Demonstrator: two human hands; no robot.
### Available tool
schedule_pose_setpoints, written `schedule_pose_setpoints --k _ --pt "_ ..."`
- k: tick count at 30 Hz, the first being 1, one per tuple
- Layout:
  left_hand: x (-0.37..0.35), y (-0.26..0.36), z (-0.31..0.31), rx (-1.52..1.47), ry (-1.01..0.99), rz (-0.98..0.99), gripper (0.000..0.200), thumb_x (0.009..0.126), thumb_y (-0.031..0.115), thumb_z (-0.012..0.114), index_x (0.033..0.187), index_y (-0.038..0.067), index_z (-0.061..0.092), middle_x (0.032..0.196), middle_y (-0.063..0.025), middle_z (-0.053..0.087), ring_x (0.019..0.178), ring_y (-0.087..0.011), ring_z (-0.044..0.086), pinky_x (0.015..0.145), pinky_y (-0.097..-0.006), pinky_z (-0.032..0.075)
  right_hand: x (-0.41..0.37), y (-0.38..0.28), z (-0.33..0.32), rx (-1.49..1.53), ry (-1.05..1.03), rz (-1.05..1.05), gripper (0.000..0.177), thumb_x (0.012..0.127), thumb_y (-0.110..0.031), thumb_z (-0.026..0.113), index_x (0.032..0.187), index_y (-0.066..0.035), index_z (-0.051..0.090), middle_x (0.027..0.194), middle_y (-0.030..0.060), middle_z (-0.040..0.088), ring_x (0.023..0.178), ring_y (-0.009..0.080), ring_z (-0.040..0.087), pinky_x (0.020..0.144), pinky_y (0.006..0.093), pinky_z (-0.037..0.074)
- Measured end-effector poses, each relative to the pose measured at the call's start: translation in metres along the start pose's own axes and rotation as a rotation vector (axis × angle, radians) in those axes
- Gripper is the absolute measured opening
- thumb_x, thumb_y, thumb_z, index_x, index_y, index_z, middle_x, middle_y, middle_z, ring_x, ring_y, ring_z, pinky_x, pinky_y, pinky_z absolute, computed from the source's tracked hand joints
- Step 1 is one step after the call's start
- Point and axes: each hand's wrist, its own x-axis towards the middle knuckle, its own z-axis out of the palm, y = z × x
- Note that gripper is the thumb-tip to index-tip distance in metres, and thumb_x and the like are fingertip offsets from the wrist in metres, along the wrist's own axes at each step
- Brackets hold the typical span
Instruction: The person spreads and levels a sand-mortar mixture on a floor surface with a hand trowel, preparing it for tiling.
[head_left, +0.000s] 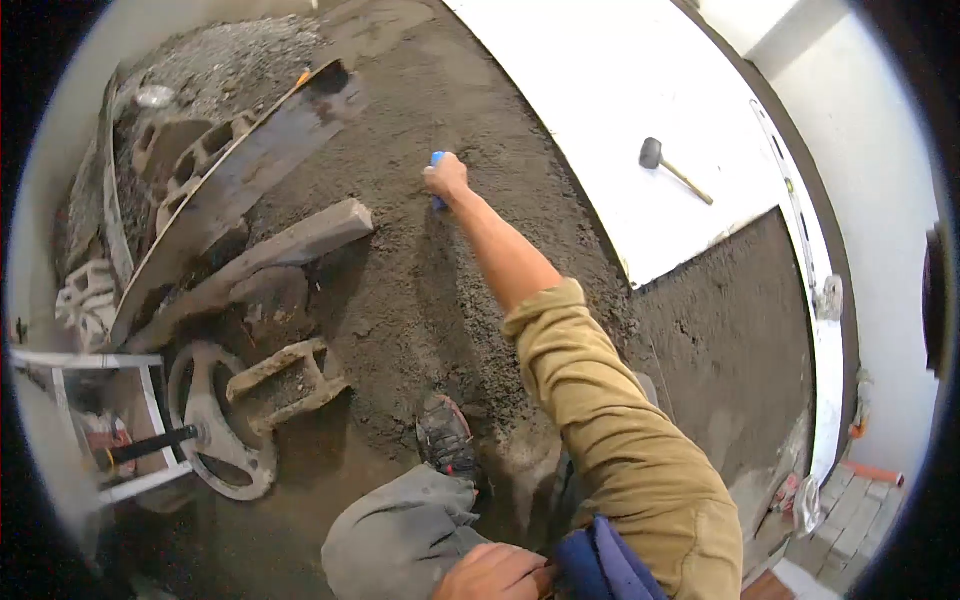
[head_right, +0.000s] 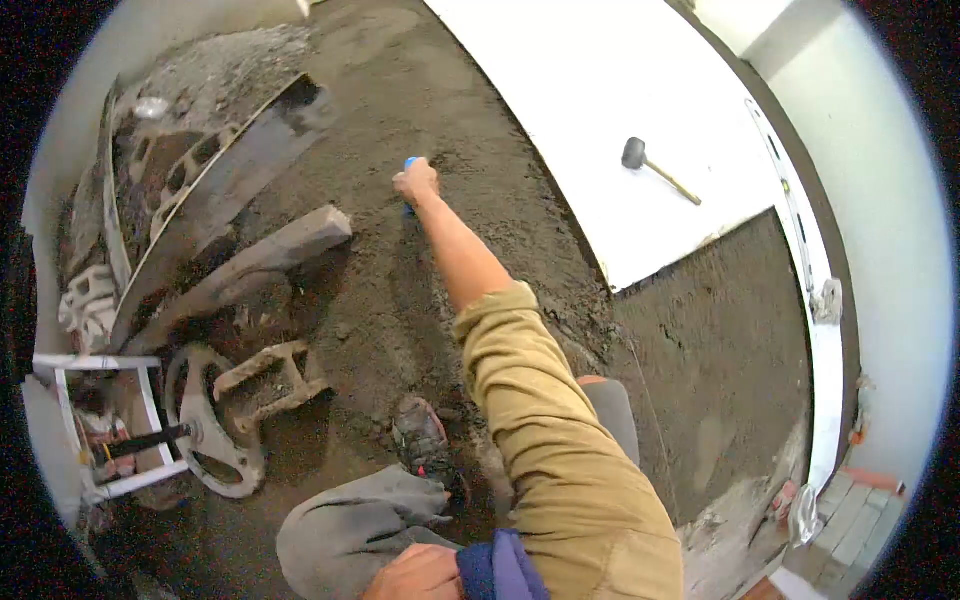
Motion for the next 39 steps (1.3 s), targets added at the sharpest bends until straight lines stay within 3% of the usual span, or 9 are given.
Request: schedule_pose_setpoints --k 8,12,16,24,26,28,29,31,39 --pt "0.014 0.014 -0.008 0.001 0.015 -0.075 0.024 0.076 0.022 0.066 0.083 0.0 0.059 0.09 -0.0176 0.061 0.082 -0.0344 0.06 0.075 -0.0439 0.047 -0.022 0.058 -0.001 0.458 0.542 0.403 0.05 0.085 -0.02 0.059 0.126 0.002 0.042 0.109 0.0291 0.062 0.104 0.0425 0.063 0.088 0.049 0.05" --pt "0.022 0.019 -0.013 -0.044 -0.015 -0.08 0.024 0.078 0.022 0.066 0.082 -0.001 0.059 0.089 -0.0165 0.061 0.081 -0.0339 0.06 0.074 -0.0424 0.047 -0.027 0.037 -0.027 0.3 0.449 0.062 0.045 0.08 -0.017 0.058 0.119 0.003 0.045 0.106 0.0299 0.063 0.104 0.0437 0.063 0.087 0.0496 0.05" --pt "0.023 0.02 -0.01 -0.026 -0.011 -0.059 0.024 0.08 0.023 0.065 0.086 0.0 0.062 0.088 -0.0146 0.062 0.082 -0.0335 0.06 0.075 -0.0426 0.047 0.057 0.057 -0.022 0.656 0.324 0.201 0.044 0.078 -0.017 0.058 0.117 0.001 0.048 0.108 0.0297 0.063 0.104 0.0452 0.062 0.088 0.0482 0.05" --pt "0.022 0.024 -0.005 -0.123 0.0 -0.071 0.02 0.081 0.014 0.062 0.097 0.003 0.066 0.09 -0.0134 0.062 0.082 -0.0331 0.061 0.076 -0.0428 0.047 -0.13 0.117 -0.018 0.571 0.72 0.279 0.049 0.082 -0.019 0.056 0.123 0.002 0.038 0.1 0.0285 0.062 0.092 0.0451 0.062 0.085 0.0499 0.048" --pt "0.022 0.026 0.0 -0.139 -0.048 -0.066 0.023 0.081 0.013 0.063 0.101 0.004 0.067 0.09 -0.013 0.063 0.083 -0.0335 0.061 0.077 -0.0428 0.047 -0.155 0.087 -0.038 0.762 0.539 0.23 0.055 0.081 -0.018 0.057 0.127 0.002 0.035 0.097 0.0263 0.062 0.088 0.0428 0.062 0.084 0.0489 0.048" --pt "0.023 0.026 0.005 -0.132 -0.06 -0.049 0.024 0.08 0.013 0.063 0.102 0.004 0.066 0.09 -0.0128 0.063 0.083 -0.0336 0.061 0.076 -0.0427 0.046 -0.091 0.103 -0.02 0.503 0.664 0.01 0.052 0.081 -0.021 0.057 0.125 0.0 0.041 0.097 0.0247 0.063 0.088 0.0404 0.064 0.082 0.0493 0.05" --pt "0.023 0.027 0.008 -0.126 -0.064 -0.027 0.024 0.08 0.013 0.063 0.103 0.004 0.066 0.09 -0.0126 0.063 0.082 -0.0337 0.06 0.076 -0.0426 0.046 -0.122 0.062 -0.059 0.731 0.446 0.115 0.05 0.081 -0.021 0.058 0.124 -0.001 0.044 0.102 0.0267 0.063 0.094 0.0425 0.064 0.084 0.0495 0.05" --pt "0.023 0.029 0.014 -0.138 -0.074 -0.024 0.025 0.079 0.013 0.064 0.103 0.005 0.066 0.09 -0.0125 0.063 0.082 -0.0336 0.06 0.075 -0.0425 0.046 -0.044 0.101 -0.033 0.72 0.438 0.217 0.046 0.08 -0.019 0.059 0.121 -0.003 0.049 0.108 0.0284 0.062 0.099 0.0444 0.063 0.087 0.0481 0.05" --pt "0.029 0.036 0.012 -0.207 -0.043 0.045 0.025 0.079 0.012 0.067 0.103 0.006 0.066 0.087 -0.0107 0.062 0.079 -0.0314 0.06 0.073 -0.0412 0.046 -0.202 0.197 -0.005 0.697 0.578 0.33 0.051 0.083 -0.021 0.06 0.126 -0.001 0.042 0.101 0.0209 0.062 0.093 0.036 0.063 0.085 0.0463 0.048"
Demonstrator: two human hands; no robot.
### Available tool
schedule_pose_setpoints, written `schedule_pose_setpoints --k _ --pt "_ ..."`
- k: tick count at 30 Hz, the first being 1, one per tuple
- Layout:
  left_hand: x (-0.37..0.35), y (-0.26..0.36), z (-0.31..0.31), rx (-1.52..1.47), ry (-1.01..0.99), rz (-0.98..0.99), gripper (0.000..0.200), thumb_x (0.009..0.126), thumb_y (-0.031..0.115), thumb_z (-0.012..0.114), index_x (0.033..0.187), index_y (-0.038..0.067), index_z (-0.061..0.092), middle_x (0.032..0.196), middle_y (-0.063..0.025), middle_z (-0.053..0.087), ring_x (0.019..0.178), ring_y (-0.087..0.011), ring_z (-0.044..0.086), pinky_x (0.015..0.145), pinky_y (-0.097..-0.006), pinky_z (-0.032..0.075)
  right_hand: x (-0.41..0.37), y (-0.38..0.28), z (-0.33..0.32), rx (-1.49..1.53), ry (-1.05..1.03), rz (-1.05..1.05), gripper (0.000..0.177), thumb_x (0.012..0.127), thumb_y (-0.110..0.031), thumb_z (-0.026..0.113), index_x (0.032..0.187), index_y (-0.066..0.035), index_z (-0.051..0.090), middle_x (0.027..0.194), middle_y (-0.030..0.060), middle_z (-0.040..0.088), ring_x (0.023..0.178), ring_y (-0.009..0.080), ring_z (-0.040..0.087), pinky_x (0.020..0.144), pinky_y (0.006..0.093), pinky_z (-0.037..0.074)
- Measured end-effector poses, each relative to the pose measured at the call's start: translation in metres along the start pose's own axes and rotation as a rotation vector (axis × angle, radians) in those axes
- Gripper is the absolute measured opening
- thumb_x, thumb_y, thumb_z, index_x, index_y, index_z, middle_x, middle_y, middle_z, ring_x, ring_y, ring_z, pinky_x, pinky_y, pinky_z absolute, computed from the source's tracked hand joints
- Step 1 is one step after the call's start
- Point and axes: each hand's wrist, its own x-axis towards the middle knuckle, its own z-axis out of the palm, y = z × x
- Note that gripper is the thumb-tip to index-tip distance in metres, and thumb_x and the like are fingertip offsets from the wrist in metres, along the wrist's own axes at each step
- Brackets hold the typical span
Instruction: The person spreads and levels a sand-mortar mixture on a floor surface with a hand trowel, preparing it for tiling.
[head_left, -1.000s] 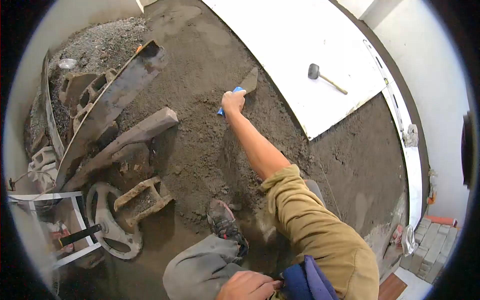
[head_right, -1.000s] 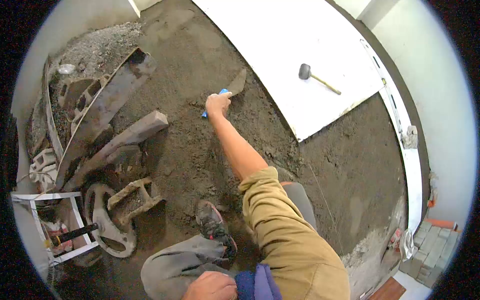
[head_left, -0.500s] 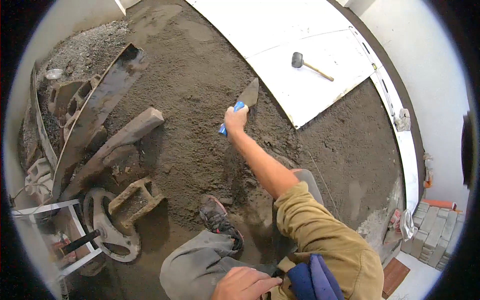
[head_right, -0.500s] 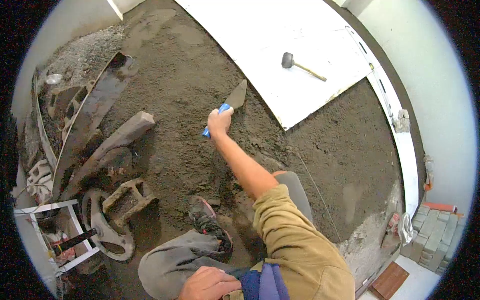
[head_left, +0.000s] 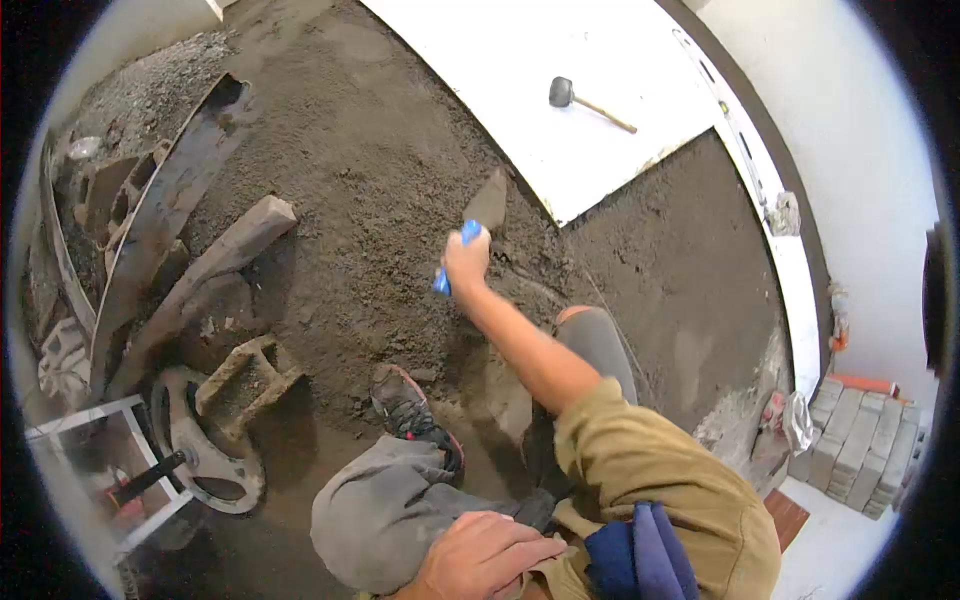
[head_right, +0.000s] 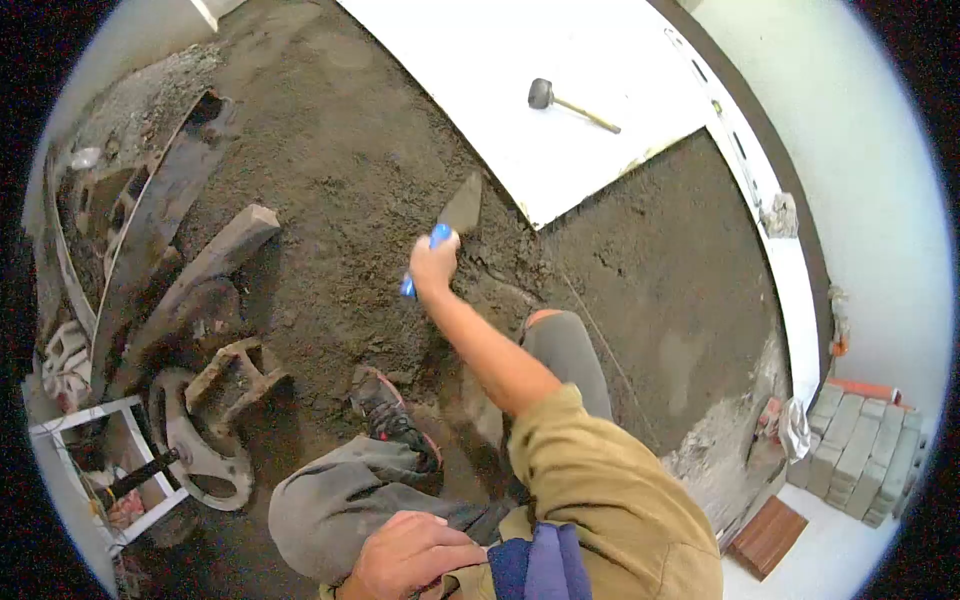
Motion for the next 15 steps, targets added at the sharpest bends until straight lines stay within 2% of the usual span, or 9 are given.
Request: schedule_pose_setpoints --k 1,3,5,6,7,8,9,12,15 --pt "-0.003 -0.002 0.003 0.009 0.012 0.018 0.025 0.08 0.013 0.066 0.104 0.006 0.066 0.086 -0.0099 0.062 0.079 -0.0303 0.06 0.073 -0.0405 0.045 -0.031 -0.016 -0.014 -0.038 0.009 0.008 0.051 0.084 -0.022 0.059 0.126 -0.001 0.039 0.095 0.0205 0.062 0.087 0.0378 0.062 0.082 0.0477 0.049" --pt "-0.007 -0.006 0.007 0.026 0.065 0.025 0.025 0.08 0.013 0.066 0.104 0.007 0.066 0.086 -0.0092 0.062 0.078 -0.0292 0.06 0.072 -0.0398 0.045 -0.072 -0.071 -0.032 -0.002 -0.219 0.005 0.053 0.084 -0.026 0.06 0.126 -0.002 0.038 0.095 0.0236 0.064 0.088 0.043 0.063 0.081 0.0498 0.049" --pt "-0.009 -0.007 0.009 -0.007 0.082 0.057 0.024 0.079 0.011 0.066 0.103 0.007 0.067 0.086 -0.0088 0.062 0.077 -0.0277 0.06 0.071 -0.0386 0.045 -0.022 -0.05 -0.006 -0.477 -0.279 -0.334 0.049 0.085 -0.031 0.061 0.119 0.0 0.043 0.097 0.0285 0.064 0.092 0.0472 0.062 0.081 0.0513 0.049" --pt "-0.011 -0.007 0.01 0.01 0.135 0.037 0.024 0.079 0.011 0.066 0.103 0.007 0.067 0.086 -0.0088 0.062 0.077 -0.0277 0.06 0.071 -0.0386 0.045 -0.002 -0.061 0.009 -0.561 -0.38 -0.368 0.046 0.084 -0.032 0.062 0.112 0.002 0.048 0.101 0.0326 0.063 0.097 0.0478 0.062 0.082 0.0515 0.049" --pt "-0.013 -0.007 0.01 0.004 0.118 0.035 0.022 0.079 0.012 0.065 0.101 0.007 0.066 0.086 -0.009 0.062 0.077 -0.028 0.06 0.071 -0.0383 0.045 0.012 -0.07 0.027 -0.537 -0.48 -0.374 0.035 0.084 -0.03 0.06 0.097 0.002 0.053 0.09 0.0277 0.064 0.089 0.0467 0.062 0.078 0.0495 0.049" --pt "-0.013 -0.008 0.01 -0.001 0.099 0.041 0.021 0.079 0.012 0.065 0.098 0.007 0.066 0.086 -0.0091 0.061 0.077 -0.0282 0.06 0.071 -0.038 0.045 0.018 -0.077 0.046 -0.662 -0.467 -0.576 0.035 0.084 -0.029 0.06 0.097 0.002 0.051 0.088 0.0289 0.064 0.086 0.0478 0.062 0.075 0.0506 0.049" --pt "-0.015 -0.01 0.012 0.011 0.126 0.023 0.021 0.079 0.012 0.065 0.098 0.007 0.066 0.086 -0.0091 0.061 0.077 -0.0282 0.06 0.071 -0.038 0.045 0.018 -0.084 0.067 -0.653 -0.496 -0.632 0.036 0.085 -0.03 0.06 0.098 0.002 0.051 0.09 0.0307 0.064 0.087 0.0477 0.063 0.075 0.0527 0.049" --pt "-0.016 -0.018 0.018 0.029 0.044 0.042 0.017 0.077 0.014 0.065 0.092 0.007 0.064 0.085 -0.009 0.061 0.077 -0.0281 0.059 0.07 -0.0377 0.045 0.009 -0.096 0.124 -0.769 -0.552 -0.575 0.038 0.083 -0.028 0.059 0.103 0.003 0.052 0.099 0.0336 0.063 0.095 0.0476 0.063 0.08 0.0529 0.05" --pt "-0.012 -0.022 0.02 0.032 0.024 0.058 0.017 0.076 0.018 0.065 0.088 0.006 0.062 0.084 -0.0084 0.059 0.077 -0.0276 0.058 0.071 -0.0376 0.044 0.016 -0.095 0.128 -0.829 -0.508 -0.497 0.038 0.082 -0.027 0.058 0.106 0.003 0.053 0.102 0.0338 0.063 0.098 0.0478 0.062 0.084 0.052 0.05"
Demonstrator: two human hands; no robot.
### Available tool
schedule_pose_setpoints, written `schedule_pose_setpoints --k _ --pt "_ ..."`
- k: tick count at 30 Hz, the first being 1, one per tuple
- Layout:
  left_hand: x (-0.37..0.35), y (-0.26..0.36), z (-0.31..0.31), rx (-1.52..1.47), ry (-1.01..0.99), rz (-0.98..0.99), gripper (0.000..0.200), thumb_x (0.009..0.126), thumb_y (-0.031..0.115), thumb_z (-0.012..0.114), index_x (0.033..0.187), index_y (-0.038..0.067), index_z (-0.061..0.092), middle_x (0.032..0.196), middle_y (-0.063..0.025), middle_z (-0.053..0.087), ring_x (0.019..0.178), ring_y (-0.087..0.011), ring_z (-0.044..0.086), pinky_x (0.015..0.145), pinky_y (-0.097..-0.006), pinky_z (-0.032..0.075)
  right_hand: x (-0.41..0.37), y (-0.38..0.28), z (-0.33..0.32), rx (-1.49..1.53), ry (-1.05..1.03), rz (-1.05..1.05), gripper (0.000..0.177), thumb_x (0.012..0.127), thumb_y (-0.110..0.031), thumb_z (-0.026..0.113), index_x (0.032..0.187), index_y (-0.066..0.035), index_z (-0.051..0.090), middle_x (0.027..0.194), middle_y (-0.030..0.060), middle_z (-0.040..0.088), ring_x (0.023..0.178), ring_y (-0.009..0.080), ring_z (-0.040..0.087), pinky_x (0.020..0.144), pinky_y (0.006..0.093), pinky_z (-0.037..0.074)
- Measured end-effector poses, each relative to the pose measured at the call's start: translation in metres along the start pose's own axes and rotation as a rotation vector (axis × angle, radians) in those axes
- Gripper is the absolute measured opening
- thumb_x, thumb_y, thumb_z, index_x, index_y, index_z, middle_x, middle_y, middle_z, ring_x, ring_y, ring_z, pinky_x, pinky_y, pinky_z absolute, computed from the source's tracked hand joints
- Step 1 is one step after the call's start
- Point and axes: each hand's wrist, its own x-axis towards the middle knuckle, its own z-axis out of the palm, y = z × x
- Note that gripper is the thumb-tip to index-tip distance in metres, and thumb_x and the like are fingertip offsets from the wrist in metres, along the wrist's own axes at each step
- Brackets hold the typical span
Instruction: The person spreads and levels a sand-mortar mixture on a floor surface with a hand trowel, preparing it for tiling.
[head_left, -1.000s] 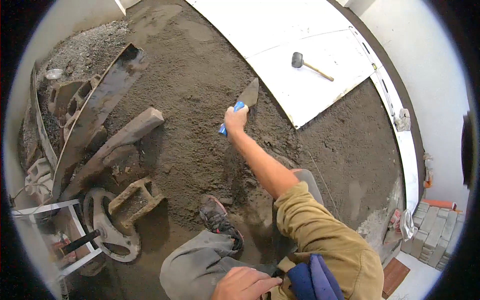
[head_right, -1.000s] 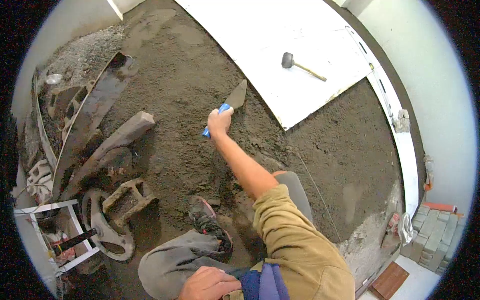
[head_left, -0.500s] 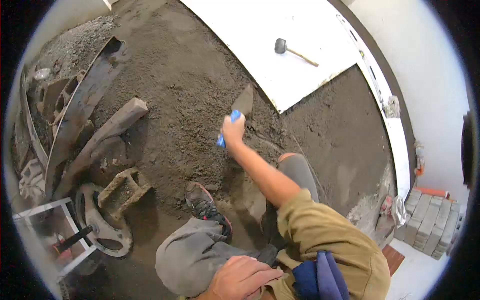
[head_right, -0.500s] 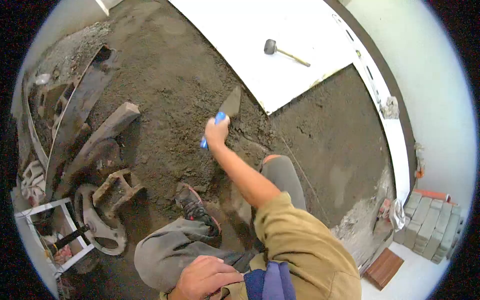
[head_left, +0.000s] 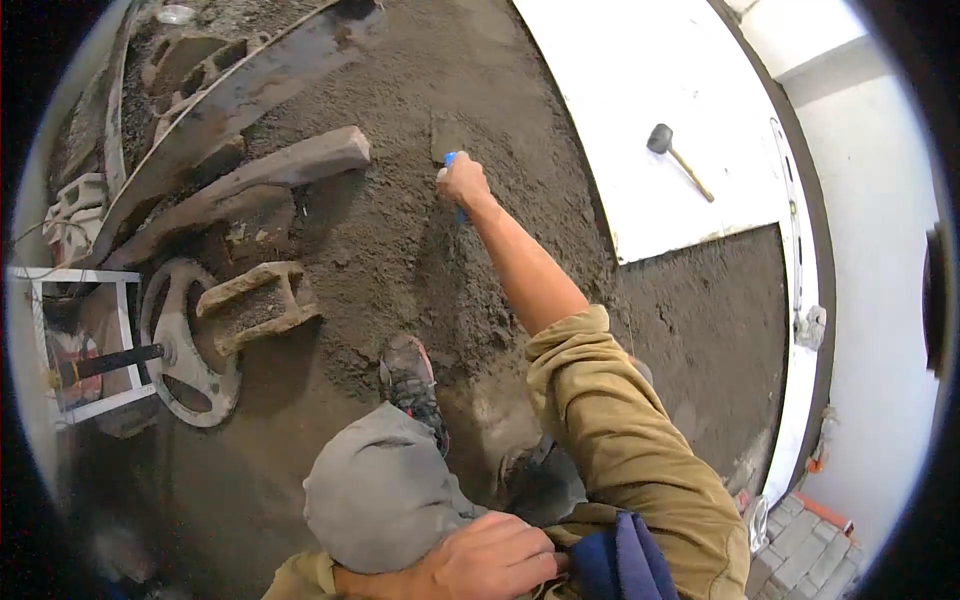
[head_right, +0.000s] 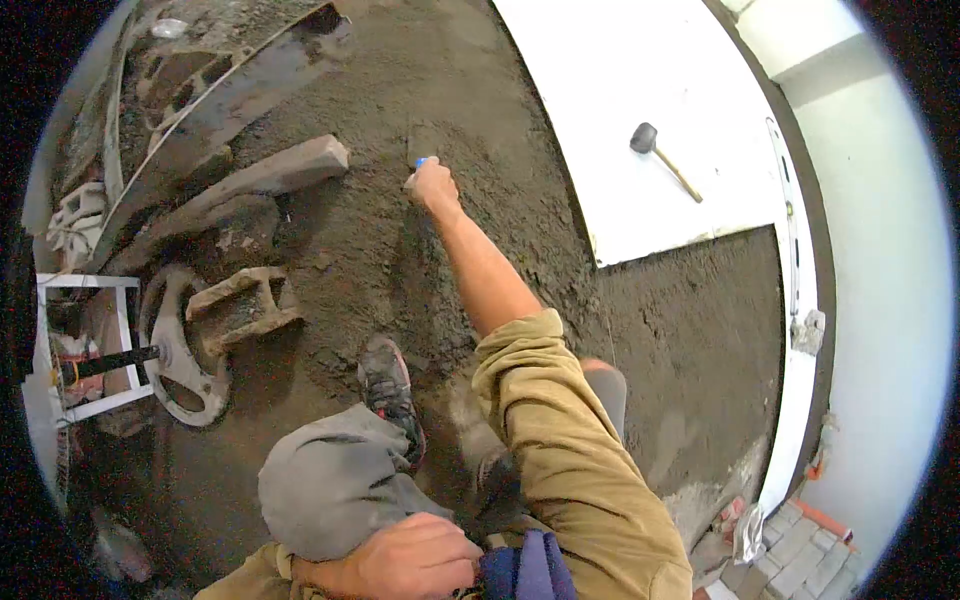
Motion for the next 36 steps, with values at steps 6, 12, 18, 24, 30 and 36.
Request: schedule_pose_setpoints --k 6,12,18,24,30,36 --pt "-0.01 0.004 -0.027 -0.025 -0.078 -0.093 0.032 0.082 0.016 0.064 0.113 0.011 0.066 0.096 -0.0058 0.064 0.088 -0.0234 0.063 0.08 -0.036 0.049 -0.072 0.107 -0.043 0.024 0.228 0.085 0.035 0.084 -0.032 0.058 0.101 -0.001 0.057 0.093 0.0252 0.067 0.089 0.044 0.064 0.079 0.0491 0.05" --pt "-0.016 0.009 -0.01 0.001 0.208 -0.131 0.018 0.074 0.017 0.066 0.089 0.007 0.061 0.083 -0.0084 0.057 0.078 -0.0266 0.058 0.072 -0.0357 0.043 0.056 0.134 -0.092 -0.105 0.113 -0.144 0.038 0.086 -0.034 0.065 0.098 0.002 0.063 0.078 0.0178 0.068 0.078 0.0288 0.07 0.068 0.0408 0.053" --pt "-0.022 0.011 -0.015 0.024 0.192 -0.088 0.016 0.076 0.015 0.065 0.089 0.007 0.061 0.083 -0.0075 0.057 0.079 -0.0255 0.058 0.074 -0.0366 0.044 0.019 0.098 -0.11 -0.6 -0.24 -0.326 0.027 0.083 -0.024 0.067 0.103 -0.006 0.063 0.093 0.0236 0.068 0.09 0.0427 0.065 0.075 0.0493 0.053" --pt "-0.022 0.012 -0.018 0.008 0.241 -0.094 0.016 0.076 0.014 0.066 0.089 0.006 0.062 0.083 -0.0084 0.058 0.078 -0.0259 0.059 0.072 -0.037 0.045 -0.084 0.165 -0.158 -0.629 -0.385 -0.417 0.031 0.083 -0.024 0.07 0.11 -0.01 0.065 0.088 0.0206 0.069 0.083 0.0364 0.067 0.074 0.044 0.053" --pt "-0.018 0.013 -0.015 0.008 0.21 -0.095 0.019 0.073 0.014 0.068 0.09 0.005 0.064 0.08 -0.0079 0.057 0.076 -0.0252 0.058 0.07 -0.0361 0.045 -0.042 0.196 -0.167 -0.57 -0.137 -0.165 0.038 0.081 -0.026 0.066 0.114 -0.007 0.063 0.084 0.0225 0.068 0.082 0.0375 0.068 0.073 0.0463 0.052" --pt "-0.02 0.015 -0.014 0.08 -0.021 -0.143 0.029 0.078 0.015 0.064 0.106 0.01 0.069 0.092 -0.0027 0.064 0.082 -0.0184 0.063 0.076 -0.0333 0.05 -0.099 0.173 -0.175 -0.552 -0.365 -0.312 0.031 0.082 -0.025 0.068 0.108 -0.008 0.066 0.086 0.0184 0.069 0.08 0.0369 0.067 0.073 0.0456 0.052"
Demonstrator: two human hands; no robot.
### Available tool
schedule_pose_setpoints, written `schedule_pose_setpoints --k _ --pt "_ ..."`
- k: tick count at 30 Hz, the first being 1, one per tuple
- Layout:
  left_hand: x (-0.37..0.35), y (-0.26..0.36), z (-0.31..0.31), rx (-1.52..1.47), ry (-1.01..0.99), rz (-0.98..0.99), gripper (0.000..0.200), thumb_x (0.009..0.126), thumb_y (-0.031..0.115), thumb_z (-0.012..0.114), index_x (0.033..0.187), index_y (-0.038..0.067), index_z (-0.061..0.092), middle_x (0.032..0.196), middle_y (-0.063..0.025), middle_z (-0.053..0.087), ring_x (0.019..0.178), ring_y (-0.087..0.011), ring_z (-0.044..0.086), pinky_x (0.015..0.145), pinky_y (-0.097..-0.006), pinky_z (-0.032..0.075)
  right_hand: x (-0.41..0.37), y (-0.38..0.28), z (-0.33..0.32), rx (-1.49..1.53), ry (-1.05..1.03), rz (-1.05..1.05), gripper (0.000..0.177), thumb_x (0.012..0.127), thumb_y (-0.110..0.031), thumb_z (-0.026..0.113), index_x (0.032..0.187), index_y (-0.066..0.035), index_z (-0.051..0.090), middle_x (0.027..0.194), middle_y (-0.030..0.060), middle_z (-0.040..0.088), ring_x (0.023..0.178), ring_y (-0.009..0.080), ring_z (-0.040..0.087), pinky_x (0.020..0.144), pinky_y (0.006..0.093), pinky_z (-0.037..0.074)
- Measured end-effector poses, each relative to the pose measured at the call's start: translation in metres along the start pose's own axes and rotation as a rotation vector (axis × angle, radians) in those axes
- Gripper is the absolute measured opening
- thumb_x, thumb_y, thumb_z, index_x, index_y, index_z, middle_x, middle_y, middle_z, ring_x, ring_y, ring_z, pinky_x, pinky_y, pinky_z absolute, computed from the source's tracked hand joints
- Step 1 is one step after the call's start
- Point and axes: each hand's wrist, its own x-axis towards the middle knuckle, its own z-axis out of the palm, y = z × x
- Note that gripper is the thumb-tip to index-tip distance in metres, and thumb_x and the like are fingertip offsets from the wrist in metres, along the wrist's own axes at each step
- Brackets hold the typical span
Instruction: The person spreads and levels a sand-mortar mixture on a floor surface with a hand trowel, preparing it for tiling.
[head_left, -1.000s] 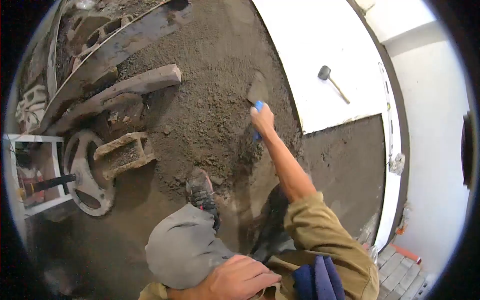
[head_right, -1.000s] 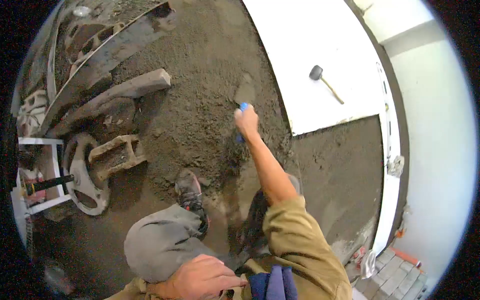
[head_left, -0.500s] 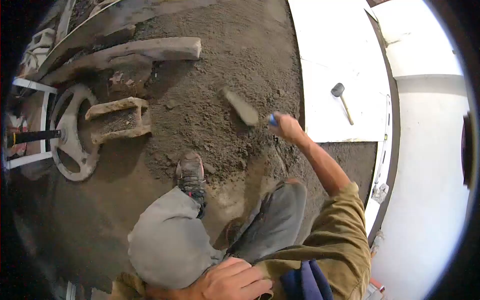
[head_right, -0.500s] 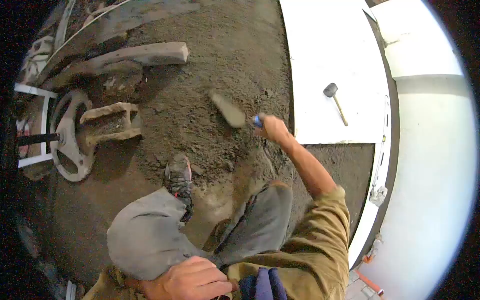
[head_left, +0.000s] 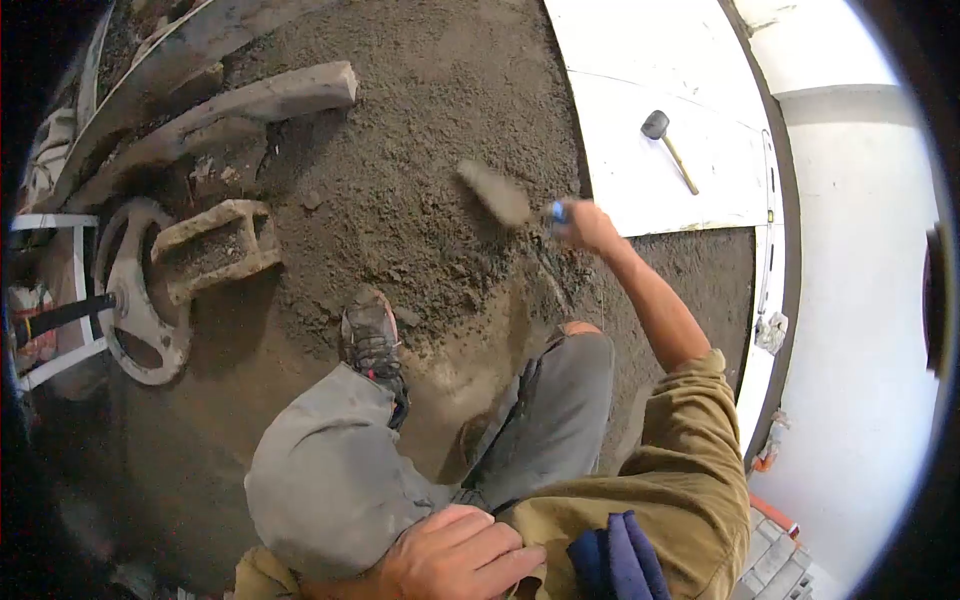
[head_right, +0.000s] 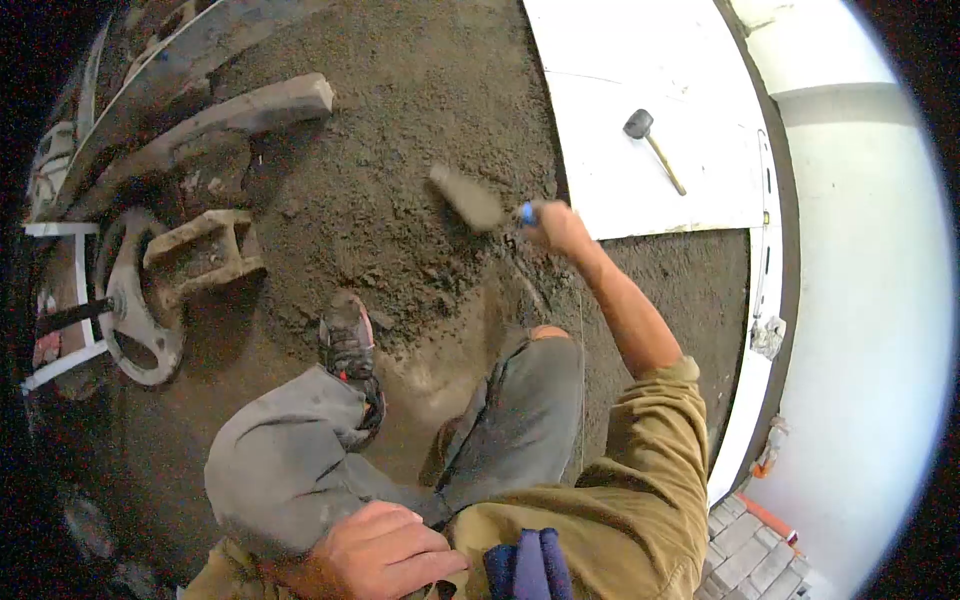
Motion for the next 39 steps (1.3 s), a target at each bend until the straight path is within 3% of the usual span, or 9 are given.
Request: schedule_pose_setpoints --k 1,6,9,11,18,21,26,31,39 --pt "0.0 0.001 0.004 -0.013 0.098 0.029 0.025 0.076 0.016 0.066 0.099 0.008 0.068 0.086 -0.0051 0.06 0.079 -0.0213 0.061 0.073 -0.034 0.048 0.019 0.008 0.005 0.117 0.16 0.007 0.029 0.082 -0.026 0.069 0.105 -0.007 0.066 0.086 0.0186 0.069 0.079 0.0365 0.067 0.072 0.0454 0.052" --pt "-0.002 0.009 0.018 -0.033 0.303 0.007 0.022 0.074 0.019 0.067 0.091 0.005 0.067 0.08 -0.0071 0.057 0.074 -0.0238 0.058 0.07 -0.0344 0.046 0.068 -0.034 0.022 0.011 0.112 0.112 0.03 0.086 -0.028 0.065 0.1 -0.002 0.066 0.088 0.0228 0.069 0.086 0.0398 0.068 0.072 0.0484 0.051" --pt "-0.011 0.011 0.021 0.024 0.033 -0.017 0.032 0.077 0.014 0.063 0.109 0.013 0.07 0.093 -0.0014 0.064 0.083 -0.0185 0.063 0.079 -0.0325 0.05 0.023 -0.078 0.04 0.02 -0.04 -0.048 0.03 0.086 -0.03 0.065 0.102 -0.005 0.066 0.09 0.0231 0.069 0.088 0.0416 0.067 0.073 0.0485 0.051" --pt "-0.011 0.014 0.032 0.044 0.347 -0.004 0.023 0.074 0.019 0.066 0.093 0.005 0.067 0.08 -0.0067 0.057 0.074 -0.0239 0.058 0.07 -0.0344 0.046 -0.002 -0.111 0.024 -0.083 -0.177 -0.156 0.039 0.087 -0.039 0.063 0.104 -0.003 0.062 0.091 0.0243 0.069 0.089 0.0416 0.066 0.08 0.0495 0.052" --pt "0.007 0.02 0.039 0.11 0.143 0.076 0.017 0.082 0.015 0.065 0.097 0.008 0.069 0.083 -0.0057 0.062 0.077 -0.0239 0.06 0.076 -0.0367 0.047 -0.018 -0.244 0.127 0.408 -0.117 -0.028 0.047 0.087 -0.033 0.059 0.11 0.007 0.047 0.088 0.0332 0.065 0.084 0.0487 0.065 0.079 0.056 0.051" --pt "0.014 0.018 0.029 0.193 -0.082 0.093 0.032 0.079 0.015 0.062 0.109 0.016 0.07 0.096 0.0 0.065 0.083 -0.0171 0.063 0.081 -0.033 0.05 -0.03 -0.221 0.135 0.458 -0.061 0.145 0.045 0.089 -0.034 0.057 0.112 0.003 0.046 0.089 0.0314 0.066 0.085 0.048 0.065 0.078 0.0563 0.051" --pt "0.004 0.01 0.026 0.145 -0.027 -0.027 0.029 0.078 0.021 0.073 0.107 0.019 0.071 0.093 0.0056 0.068 0.082 -0.012 0.064 0.083 -0.0361 0.05 -0.081 -0.158 0.12 0.529 0.13 0.56 0.045 0.093 -0.039 0.054 0.115 -0.001 0.043 0.094 0.0318 0.065 0.086 0.0491 0.064 0.078 0.0557 0.05" --pt "0.008 0.007 0.024 0.152 -0.02 0.031 0.028 0.076 0.023 0.079 0.103 0.02 0.072 0.088 0.0062 0.069 0.081 -0.0114 0.064 0.083 -0.0371 0.05 -0.067 -0.158 0.124 0.553 0.173 0.402 0.046 0.091 -0.04 0.056 0.111 0.001 0.048 0.091 0.0333 0.065 0.086 0.0513 0.063 0.078 0.0573 0.049" --pt "0.005 0.011 0.012 0.166 -0.078 -0.094 0.027 0.075 0.025 0.079 0.102 0.022 0.072 0.09 0.0065 0.07 0.082 -0.0116 0.065 0.083 -0.0375 0.05 -0.053 -0.103 0.118 0.741 0.513 0.705 0.048 0.09 -0.041 0.055 0.107 0.003 0.051 0.097 0.036 0.063 0.094 0.0521 0.061 0.083 0.0545 0.049"
